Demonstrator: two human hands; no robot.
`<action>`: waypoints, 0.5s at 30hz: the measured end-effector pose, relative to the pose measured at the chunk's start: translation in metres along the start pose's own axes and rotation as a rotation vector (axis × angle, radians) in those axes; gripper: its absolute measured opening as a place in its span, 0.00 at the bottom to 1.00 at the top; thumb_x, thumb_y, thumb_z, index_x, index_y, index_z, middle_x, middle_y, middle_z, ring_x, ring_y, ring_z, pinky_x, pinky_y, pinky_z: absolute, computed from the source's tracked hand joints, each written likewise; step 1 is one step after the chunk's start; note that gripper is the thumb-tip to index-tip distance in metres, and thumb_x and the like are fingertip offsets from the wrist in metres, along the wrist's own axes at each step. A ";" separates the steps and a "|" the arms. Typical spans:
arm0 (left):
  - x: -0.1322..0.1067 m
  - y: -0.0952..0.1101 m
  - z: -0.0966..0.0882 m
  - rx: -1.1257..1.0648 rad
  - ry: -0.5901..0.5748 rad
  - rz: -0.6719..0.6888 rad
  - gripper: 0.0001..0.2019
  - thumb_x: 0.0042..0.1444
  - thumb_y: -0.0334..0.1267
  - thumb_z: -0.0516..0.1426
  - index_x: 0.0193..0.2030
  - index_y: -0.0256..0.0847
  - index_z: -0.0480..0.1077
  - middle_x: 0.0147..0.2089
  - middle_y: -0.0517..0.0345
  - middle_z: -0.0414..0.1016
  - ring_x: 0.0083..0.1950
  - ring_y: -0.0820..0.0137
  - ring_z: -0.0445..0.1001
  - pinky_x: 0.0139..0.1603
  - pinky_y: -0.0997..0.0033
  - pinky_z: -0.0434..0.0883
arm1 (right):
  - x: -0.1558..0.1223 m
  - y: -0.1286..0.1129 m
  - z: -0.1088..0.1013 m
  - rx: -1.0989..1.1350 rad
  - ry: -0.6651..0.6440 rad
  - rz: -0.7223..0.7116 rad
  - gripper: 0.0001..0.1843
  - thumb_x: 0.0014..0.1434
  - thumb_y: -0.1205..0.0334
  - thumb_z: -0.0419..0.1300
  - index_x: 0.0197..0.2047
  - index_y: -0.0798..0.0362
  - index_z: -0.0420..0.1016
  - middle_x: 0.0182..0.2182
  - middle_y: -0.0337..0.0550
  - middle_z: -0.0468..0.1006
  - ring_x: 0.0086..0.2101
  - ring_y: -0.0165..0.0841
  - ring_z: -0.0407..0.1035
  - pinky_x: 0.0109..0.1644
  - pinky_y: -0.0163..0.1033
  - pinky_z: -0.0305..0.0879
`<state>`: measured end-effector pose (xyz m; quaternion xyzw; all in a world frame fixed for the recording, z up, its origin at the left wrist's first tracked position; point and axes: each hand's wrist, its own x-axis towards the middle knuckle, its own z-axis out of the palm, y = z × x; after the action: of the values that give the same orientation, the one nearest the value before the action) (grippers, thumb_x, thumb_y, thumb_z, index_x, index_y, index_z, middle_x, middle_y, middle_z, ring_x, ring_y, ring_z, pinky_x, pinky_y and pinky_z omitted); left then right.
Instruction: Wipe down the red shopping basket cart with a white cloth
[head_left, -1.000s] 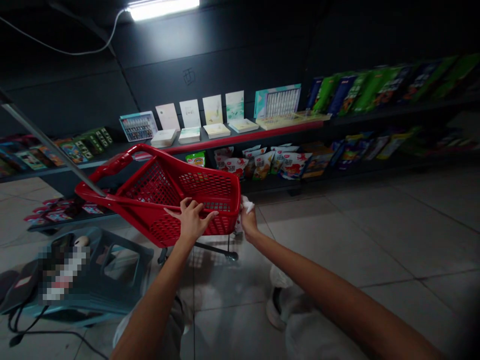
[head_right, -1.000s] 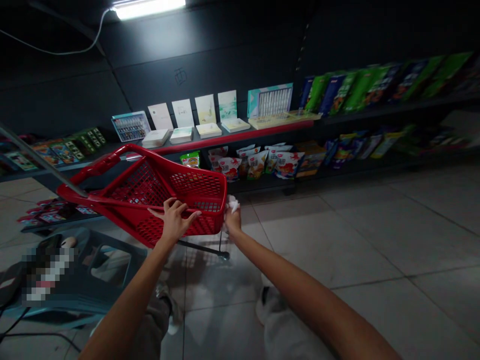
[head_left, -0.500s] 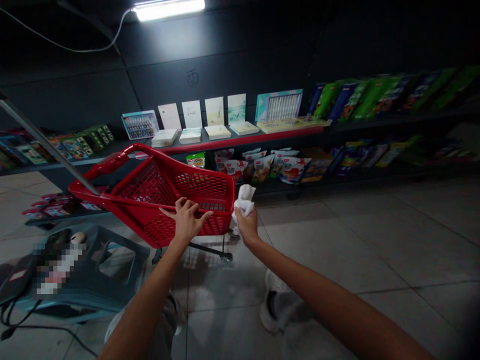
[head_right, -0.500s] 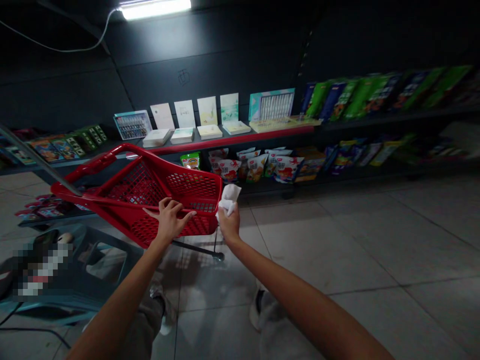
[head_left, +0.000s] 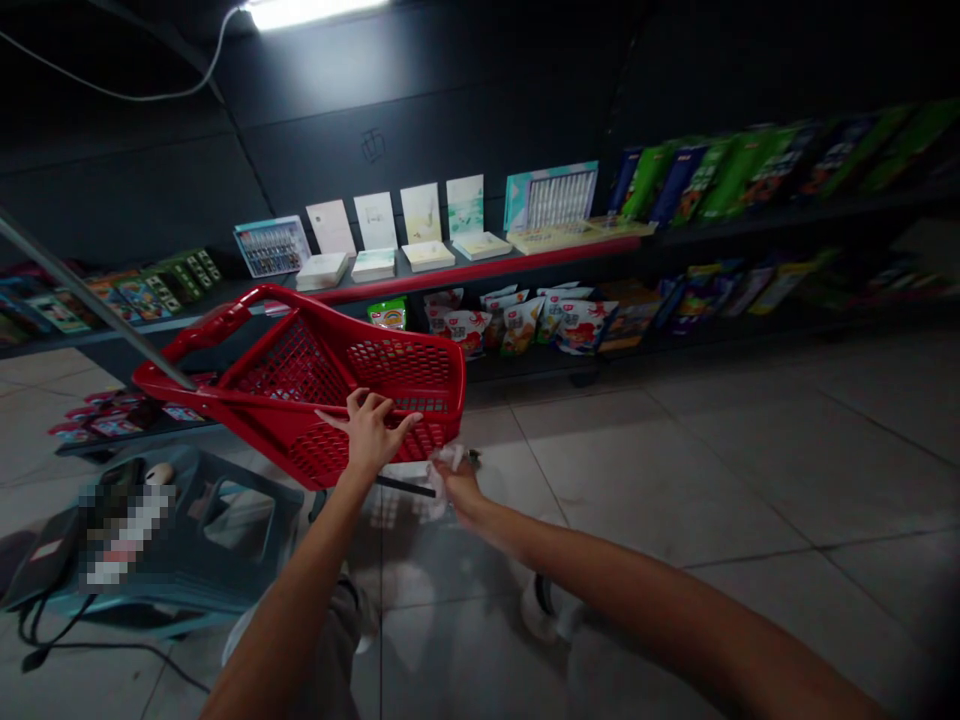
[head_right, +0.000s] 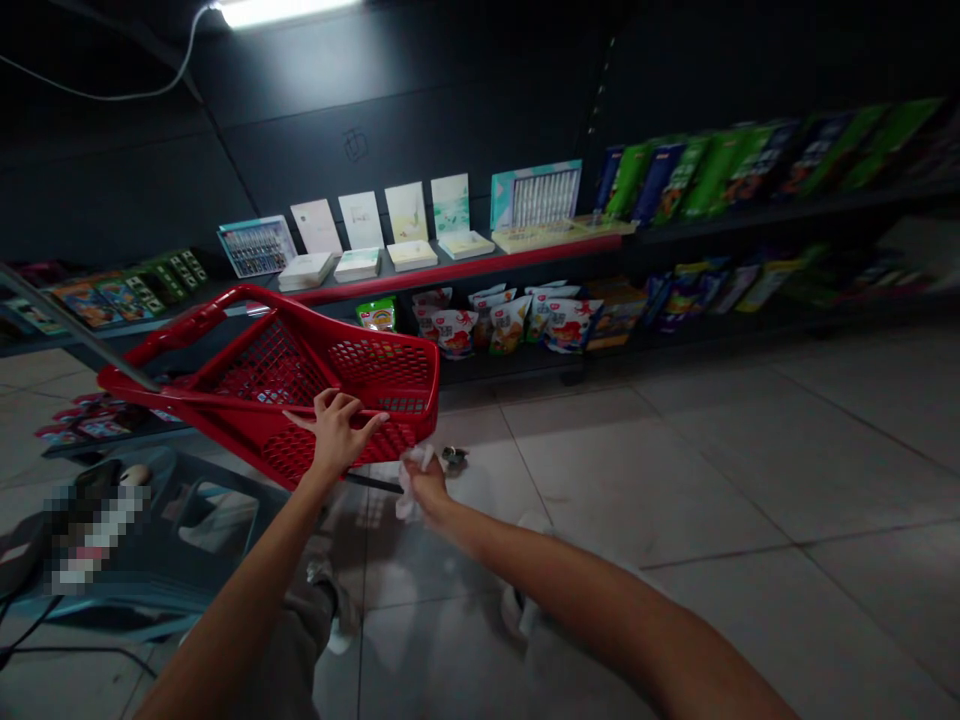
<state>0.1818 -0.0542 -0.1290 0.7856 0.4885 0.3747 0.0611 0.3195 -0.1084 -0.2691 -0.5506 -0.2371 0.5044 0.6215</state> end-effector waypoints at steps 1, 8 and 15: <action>0.000 0.001 0.001 0.000 0.007 0.004 0.14 0.56 0.53 0.65 0.32 0.46 0.74 0.43 0.48 0.75 0.66 0.45 0.56 0.70 0.32 0.51 | 0.003 -0.008 0.002 0.027 0.067 0.024 0.19 0.47 0.52 0.65 0.42 0.49 0.72 0.33 0.39 0.81 0.32 0.35 0.76 0.37 0.38 0.73; 0.002 0.006 0.009 -0.021 0.036 0.036 0.14 0.57 0.53 0.64 0.31 0.46 0.74 0.42 0.47 0.75 0.66 0.46 0.57 0.70 0.35 0.52 | 0.043 -0.067 -0.012 0.174 0.373 -0.056 0.13 0.42 0.59 0.63 0.34 0.51 0.70 0.24 0.32 0.73 0.22 0.28 0.69 0.24 0.30 0.65; -0.005 0.012 0.004 -0.048 0.009 0.053 0.15 0.57 0.53 0.65 0.29 0.46 0.73 0.37 0.48 0.74 0.67 0.47 0.56 0.71 0.36 0.51 | 0.089 -0.107 -0.025 0.272 0.423 -0.230 0.16 0.41 0.57 0.61 0.37 0.51 0.70 0.25 0.32 0.73 0.22 0.26 0.67 0.23 0.30 0.63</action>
<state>0.1915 -0.0633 -0.1294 0.7950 0.4586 0.3913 0.0679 0.4138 -0.0283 -0.2011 -0.5245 -0.0930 0.3313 0.7788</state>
